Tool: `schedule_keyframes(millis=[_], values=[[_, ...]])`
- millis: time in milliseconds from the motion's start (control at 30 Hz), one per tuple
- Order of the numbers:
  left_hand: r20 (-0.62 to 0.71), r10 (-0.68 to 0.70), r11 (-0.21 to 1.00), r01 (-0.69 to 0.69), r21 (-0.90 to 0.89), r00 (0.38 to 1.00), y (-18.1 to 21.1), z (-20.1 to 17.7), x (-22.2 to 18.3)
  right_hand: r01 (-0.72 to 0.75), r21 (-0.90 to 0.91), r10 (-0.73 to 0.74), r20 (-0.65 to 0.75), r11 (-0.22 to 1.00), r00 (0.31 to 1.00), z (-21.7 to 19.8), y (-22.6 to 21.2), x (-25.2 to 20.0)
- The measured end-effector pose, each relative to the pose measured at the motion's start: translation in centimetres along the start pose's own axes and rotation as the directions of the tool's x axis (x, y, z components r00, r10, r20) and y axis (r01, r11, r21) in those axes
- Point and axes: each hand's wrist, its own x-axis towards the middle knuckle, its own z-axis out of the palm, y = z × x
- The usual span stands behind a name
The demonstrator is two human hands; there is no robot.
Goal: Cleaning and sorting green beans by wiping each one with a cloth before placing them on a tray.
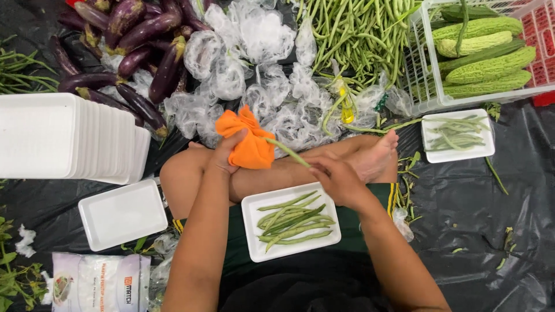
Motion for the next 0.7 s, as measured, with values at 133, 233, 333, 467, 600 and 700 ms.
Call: schedule_keyframes(millis=[133,233,333,467,600,700], values=[[-0.031,0.058,0.997,-0.059,-0.051,0.998,1.1,2.5,-1.7,-0.100,0.140,0.106,-0.034,0.985,0.994,-0.6,6.2,-0.4],[0.018,0.045,0.999,-0.045,-0.008,0.999,-0.1,0.6,-0.7,-0.114,0.461,0.149,-0.040,0.880,0.988,-0.8,7.6,-1.1],[0.109,-0.001,0.999,-0.004,0.044,0.994,-1.0,-1.4,0.3,-0.060,0.562,0.107,-0.050,0.825,0.993,-0.5,5.6,-1.4],[0.205,-0.077,0.992,0.054,0.115,0.976,-1.1,-2.8,1.0,0.077,0.673,-0.081,-0.026,0.736,0.996,1.4,5.1,-0.2],[0.245,-0.090,0.988,0.056,0.141,0.965,-0.3,-0.8,-0.3,0.166,0.609,-0.188,-0.029,0.776,0.982,3.0,4.4,1.1],[0.236,-0.116,0.980,0.072,0.187,0.965,-0.2,0.6,-0.7,0.224,0.532,-0.229,-0.059,0.817,0.972,3.5,1.7,1.8]])
